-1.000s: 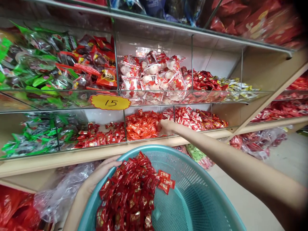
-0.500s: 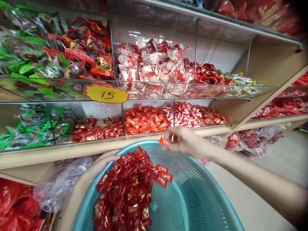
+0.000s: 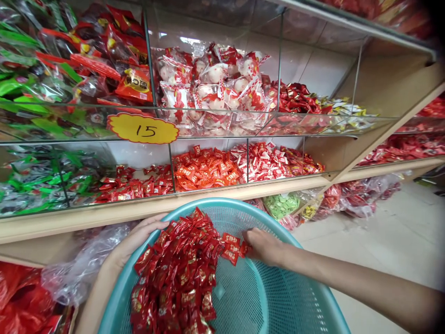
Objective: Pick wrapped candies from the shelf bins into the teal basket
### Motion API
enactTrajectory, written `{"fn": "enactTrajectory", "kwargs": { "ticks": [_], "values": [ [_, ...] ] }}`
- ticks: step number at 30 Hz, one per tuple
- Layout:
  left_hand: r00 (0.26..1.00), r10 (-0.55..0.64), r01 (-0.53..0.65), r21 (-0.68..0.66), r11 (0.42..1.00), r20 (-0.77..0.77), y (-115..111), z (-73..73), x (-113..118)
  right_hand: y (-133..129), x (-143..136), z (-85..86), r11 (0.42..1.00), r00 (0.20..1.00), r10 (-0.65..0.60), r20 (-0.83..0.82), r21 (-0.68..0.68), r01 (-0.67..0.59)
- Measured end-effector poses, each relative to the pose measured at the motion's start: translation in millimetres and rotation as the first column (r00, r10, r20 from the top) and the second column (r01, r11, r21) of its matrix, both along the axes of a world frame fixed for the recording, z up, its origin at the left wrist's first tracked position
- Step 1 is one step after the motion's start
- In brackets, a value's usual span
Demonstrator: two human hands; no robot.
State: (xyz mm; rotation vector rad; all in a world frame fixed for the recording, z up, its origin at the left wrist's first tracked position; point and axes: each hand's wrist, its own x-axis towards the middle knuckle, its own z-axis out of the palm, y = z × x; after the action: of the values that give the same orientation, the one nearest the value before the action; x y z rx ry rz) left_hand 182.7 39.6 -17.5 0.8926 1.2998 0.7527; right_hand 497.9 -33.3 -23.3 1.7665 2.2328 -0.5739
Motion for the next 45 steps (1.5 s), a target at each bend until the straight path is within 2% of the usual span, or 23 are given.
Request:
{"fn": "enactTrajectory", "kwargs": {
  "ticks": [3, 5, 8, 11, 12, 14, 16, 19, 23, 27, 33, 36, 40, 43, 45],
  "values": [
    [0.999, -0.053, 0.053, 0.032, 0.998, 0.012, 2.2, -2.4, -2.2, 0.8, -2.1, -0.5, 1.0, 1.0, -0.008, -0.018, 0.02, 0.008],
    [0.999, -0.05, 0.049, 0.029, 0.998, 0.013, 2.3, -2.2, -2.1, 4.0, -5.2, 11.9, 0.999, 1.0, -0.02, -0.015, 0.031, 0.021],
    [0.998, -0.045, 0.046, -0.019, 0.999, 0.053, 0.9, 0.6, 0.0, 17.4, -11.0, 53.6, 0.998, 0.996, -0.01, -0.083, 0.06, 0.015],
    [0.994, -0.047, 0.054, -0.061, 0.997, 0.101, -0.5, 3.2, 2.0, 45.5, -15.4, 104.3, 0.995, 0.959, 0.018, -0.283, 0.101, 0.011],
    [0.991, -0.063, 0.07, -0.059, 0.996, 0.117, -0.5, 3.6, 2.2, 58.3, -16.3, 117.3, 0.984, 0.946, 0.039, -0.322, 0.174, 0.019],
    [0.983, -0.111, 0.117, -0.037, 0.992, 0.145, 0.1, 3.3, 1.8, 87.2, -17.2, 131.7, 0.92, 0.953, 0.102, -0.287, 0.391, 0.019],
    [0.979, -0.134, 0.139, -0.024, 0.99, 0.155, 1.5, 1.8, 0.8, 116.3, -17.8, 130.0, 0.899, 0.972, 0.105, -0.211, 0.438, -0.002],
    [0.986, -0.099, 0.104, -0.034, 0.994, 0.134, 3.4, -0.8, -0.7, 149.1, -19.5, 109.2, 0.949, 0.988, 0.064, -0.138, 0.315, -0.018],
    [0.981, -0.12, 0.123, -0.013, 0.992, 0.156, 2.2, -0.3, -0.5, 164.5, -21.4, 85.5, 0.959, 0.99, 0.072, -0.125, 0.281, -0.034],
    [0.985, -0.078, 0.087, -0.051, 0.995, 0.157, -0.6, 2.6, 1.8, 160.5, -20.7, 86.3, 0.958, 0.988, 0.076, -0.138, 0.285, -0.034],
    [0.994, -0.069, 0.071, -0.028, 0.997, 0.082, 1.3, -0.9, -0.5, 142.5, -15.0, 111.9, 0.955, 0.951, 0.024, -0.309, 0.289, 0.07],
    [0.997, -0.061, 0.063, -0.037, 0.997, 0.05, 1.7, 0.0, -0.7, 126.3, -8.3, 131.3, 0.954, 0.888, 0.028, -0.459, 0.277, 0.113],
    [0.994, -0.071, 0.075, -0.044, 0.996, 0.079, 0.7, 5.0, 2.0, 95.0, 1.9, 152.6, 0.958, 0.765, 0.026, -0.643, 0.236, 0.166],
    [0.993, -0.076, 0.082, -0.063, 0.995, 0.091, 0.8, 5.6, 3.0, 66.4, 5.3, 151.1, 0.983, 0.696, 0.006, -0.718, 0.132, 0.128],
    [0.992, -0.078, 0.085, -0.07, 0.994, 0.095, 1.3, 4.2, 2.6, 48.7, 4.8, 136.9, 0.997, 0.674, -0.045, -0.737, 0.007, 0.074]
  ]
}}
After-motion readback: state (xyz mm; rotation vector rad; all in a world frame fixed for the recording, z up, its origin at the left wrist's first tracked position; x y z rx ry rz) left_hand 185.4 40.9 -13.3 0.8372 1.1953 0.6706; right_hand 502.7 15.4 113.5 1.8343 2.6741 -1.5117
